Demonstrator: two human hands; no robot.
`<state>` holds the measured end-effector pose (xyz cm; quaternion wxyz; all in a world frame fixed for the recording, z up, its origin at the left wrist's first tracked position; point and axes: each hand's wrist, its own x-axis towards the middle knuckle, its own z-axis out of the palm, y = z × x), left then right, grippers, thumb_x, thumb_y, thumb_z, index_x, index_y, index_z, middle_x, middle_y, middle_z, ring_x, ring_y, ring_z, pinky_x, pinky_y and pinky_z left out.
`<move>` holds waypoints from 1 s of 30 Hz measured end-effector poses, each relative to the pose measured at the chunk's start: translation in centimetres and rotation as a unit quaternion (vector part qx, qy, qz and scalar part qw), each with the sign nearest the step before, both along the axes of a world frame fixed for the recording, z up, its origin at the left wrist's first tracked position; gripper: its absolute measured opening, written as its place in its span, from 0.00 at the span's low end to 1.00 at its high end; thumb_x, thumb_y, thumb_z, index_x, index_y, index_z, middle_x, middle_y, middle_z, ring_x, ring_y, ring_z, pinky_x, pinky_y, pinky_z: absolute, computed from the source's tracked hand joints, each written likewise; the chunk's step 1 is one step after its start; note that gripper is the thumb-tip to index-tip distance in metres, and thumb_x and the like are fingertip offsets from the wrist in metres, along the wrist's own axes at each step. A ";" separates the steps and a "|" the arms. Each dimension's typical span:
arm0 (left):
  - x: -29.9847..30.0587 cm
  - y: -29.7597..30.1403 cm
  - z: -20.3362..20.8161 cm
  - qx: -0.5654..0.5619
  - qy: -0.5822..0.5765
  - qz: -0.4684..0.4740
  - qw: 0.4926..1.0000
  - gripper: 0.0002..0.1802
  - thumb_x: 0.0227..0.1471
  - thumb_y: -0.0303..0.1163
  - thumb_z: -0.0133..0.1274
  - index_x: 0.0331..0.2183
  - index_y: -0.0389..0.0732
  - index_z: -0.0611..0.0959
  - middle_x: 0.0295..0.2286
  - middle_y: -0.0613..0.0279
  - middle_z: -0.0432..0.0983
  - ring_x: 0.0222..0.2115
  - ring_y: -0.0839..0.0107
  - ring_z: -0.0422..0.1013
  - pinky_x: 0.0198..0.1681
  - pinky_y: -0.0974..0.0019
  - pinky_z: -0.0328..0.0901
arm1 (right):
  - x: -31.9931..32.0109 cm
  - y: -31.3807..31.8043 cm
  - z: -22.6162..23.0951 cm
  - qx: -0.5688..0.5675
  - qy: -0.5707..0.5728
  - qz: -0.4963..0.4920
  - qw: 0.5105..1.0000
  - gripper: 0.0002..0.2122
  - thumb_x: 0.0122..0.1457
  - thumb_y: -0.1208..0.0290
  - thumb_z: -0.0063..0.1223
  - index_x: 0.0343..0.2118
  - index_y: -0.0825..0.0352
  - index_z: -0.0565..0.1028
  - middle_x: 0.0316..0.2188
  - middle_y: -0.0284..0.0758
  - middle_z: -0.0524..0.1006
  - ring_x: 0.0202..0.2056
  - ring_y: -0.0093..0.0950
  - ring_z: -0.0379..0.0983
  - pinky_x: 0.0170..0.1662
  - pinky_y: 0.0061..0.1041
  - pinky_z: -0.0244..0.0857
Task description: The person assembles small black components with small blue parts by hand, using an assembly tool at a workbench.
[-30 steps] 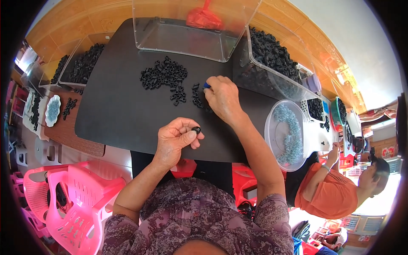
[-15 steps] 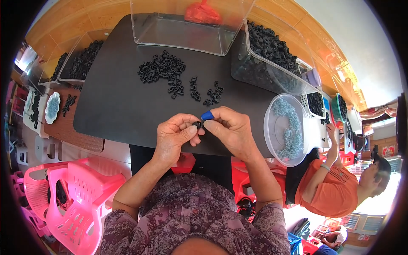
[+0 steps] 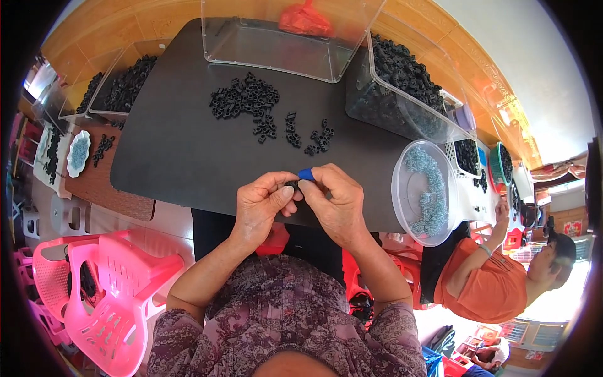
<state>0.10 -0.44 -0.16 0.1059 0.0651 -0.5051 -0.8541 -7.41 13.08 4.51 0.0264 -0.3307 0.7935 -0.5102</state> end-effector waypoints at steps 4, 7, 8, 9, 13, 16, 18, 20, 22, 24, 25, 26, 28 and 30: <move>0.1 0.0 -0.3 -0.004 -0.001 0.001 1.000 0.11 0.57 0.24 0.51 0.42 0.31 0.78 0.29 0.63 0.77 0.25 0.82 0.69 0.29 0.78 0.67 | 0.3 0.1 0.0 -0.014 0.014 -0.009 1.000 0.04 0.52 0.83 0.56 0.31 0.71 0.76 0.25 0.31 0.75 0.25 0.16 0.68 0.28 0.17 0.63; 0.1 0.0 -0.5 0.001 -0.003 0.001 1.000 0.11 0.57 0.25 0.52 0.42 0.32 0.78 0.29 0.64 0.77 0.25 0.82 0.69 0.29 0.78 0.67 | 0.4 0.2 0.2 -0.014 -0.028 -0.012 0.999 0.04 0.51 0.83 0.56 0.31 0.71 0.76 0.25 0.31 0.75 0.25 0.16 0.68 0.29 0.17 0.63; 0.1 0.0 -0.5 0.002 -0.004 0.000 1.000 0.11 0.57 0.25 0.52 0.42 0.32 0.78 0.29 0.64 0.77 0.25 0.82 0.69 0.29 0.78 0.67 | 0.5 0.2 0.2 -0.017 -0.048 -0.013 0.999 0.04 0.51 0.83 0.56 0.31 0.71 0.76 0.25 0.31 0.74 0.25 0.16 0.68 0.29 0.17 0.63; 0.2 0.1 -0.5 -0.003 -0.007 0.003 1.000 0.11 0.56 0.25 0.52 0.42 0.32 0.78 0.28 0.64 0.77 0.25 0.83 0.69 0.29 0.79 0.67 | 0.5 0.3 0.1 -0.017 -0.049 -0.014 0.999 0.04 0.51 0.83 0.56 0.31 0.71 0.76 0.25 0.31 0.74 0.25 0.16 0.68 0.29 0.17 0.63; 0.5 0.3 -0.4 -0.024 -0.016 0.022 0.999 0.10 0.56 0.25 0.52 0.41 0.33 0.79 0.27 0.66 0.76 0.24 0.83 0.68 0.28 0.79 0.66 | 0.5 0.2 -1.2 -0.017 0.002 -0.015 1.000 0.04 0.51 0.84 0.56 0.30 0.71 0.74 0.25 0.31 0.74 0.25 0.17 0.68 0.27 0.18 0.63; 0.5 0.6 -0.2 -0.053 -0.023 0.049 0.997 0.09 0.55 0.24 0.53 0.39 0.32 0.80 0.27 0.66 0.76 0.23 0.83 0.67 0.26 0.79 0.65 | 0.5 0.0 -1.9 -0.024 0.063 -0.013 0.998 0.05 0.50 0.85 0.55 0.30 0.70 0.73 0.25 0.32 0.73 0.24 0.18 0.68 0.25 0.19 0.62; 0.5 0.9 -0.2 -0.069 -0.018 0.063 0.995 0.09 0.55 0.23 0.53 0.39 0.32 0.81 0.26 0.66 0.75 0.22 0.83 0.67 0.25 0.79 0.65 | 0.6 -0.2 -2.2 -0.031 0.093 -0.013 0.995 0.06 0.49 0.86 0.55 0.29 0.70 0.72 0.25 0.33 0.73 0.23 0.19 0.68 0.24 0.20 0.62; 0.4 1.2 -0.2 -0.085 -0.013 0.078 0.993 0.08 0.55 0.23 0.53 0.38 0.32 0.81 0.26 0.66 0.75 0.22 0.83 0.67 0.24 0.79 0.64 | 0.8 -0.6 -2.4 -0.058 0.125 -0.029 0.990 0.09 0.43 0.87 0.55 0.25 0.69 0.67 0.21 0.37 0.69 0.24 0.36 0.67 0.26 0.32 0.62; 0.3 1.4 -0.1 -0.133 -0.019 0.099 0.986 0.07 0.54 0.22 0.53 0.37 0.33 0.82 0.25 0.66 0.75 0.21 0.83 0.67 0.23 0.79 0.64 | 0.8 -0.9 -2.6 -0.061 0.137 -0.036 0.988 0.09 0.44 0.87 0.55 0.25 0.69 0.67 0.21 0.37 0.69 0.23 0.35 0.67 0.26 0.32 0.62; 0.3 1.6 0.1 -0.129 -0.029 0.108 0.985 0.08 0.55 0.23 0.53 0.38 0.32 0.81 0.24 0.66 0.74 0.21 0.83 0.66 0.24 0.79 0.64 | 0.9 -0.9 -3.1 -0.065 0.149 -0.043 0.986 0.09 0.44 0.87 0.55 0.25 0.69 0.67 0.22 0.37 0.69 0.23 0.35 0.67 0.26 0.31 0.62; 0.3 1.7 0.2 -0.125 -0.037 0.117 0.984 0.09 0.55 0.24 0.54 0.39 0.31 0.80 0.23 0.67 0.74 0.21 0.82 0.66 0.24 0.78 0.64 | 0.9 -0.8 -3.5 -0.067 0.123 -0.052 0.989 0.07 0.47 0.87 0.55 0.28 0.70 0.69 0.24 0.36 0.72 0.24 0.27 0.69 0.26 0.25 0.64; 0.3 1.7 0.2 -0.126 -0.037 0.116 0.984 0.09 0.55 0.24 0.54 0.39 0.31 0.80 0.23 0.67 0.74 0.21 0.82 0.66 0.24 0.78 0.64 | 1.1 -0.8 -3.7 -0.070 0.097 -0.061 0.991 0.06 0.51 0.87 0.55 0.30 0.71 0.72 0.27 0.35 0.74 0.25 0.19 0.71 0.26 0.19 0.65; 0.3 1.7 -0.1 -0.101 -0.032 0.126 0.986 0.08 0.55 0.22 0.52 0.38 0.33 0.81 0.25 0.67 0.75 0.21 0.84 0.67 0.23 0.80 0.64 | 1.8 -1.2 -3.6 -0.086 0.047 -0.075 0.992 0.06 0.51 0.86 0.54 0.31 0.71 0.72 0.27 0.35 0.74 0.27 0.19 0.72 0.27 0.19 0.66; 0.4 1.5 -0.1 -0.080 -0.033 0.113 0.990 0.08 0.56 0.23 0.52 0.38 0.33 0.81 0.25 0.67 0.75 0.21 0.84 0.66 0.23 0.80 0.64 | 2.2 -1.1 -3.7 -0.101 -0.004 -0.089 0.991 0.05 0.52 0.86 0.54 0.32 0.72 0.72 0.28 0.35 0.75 0.28 0.19 0.73 0.28 0.18 0.67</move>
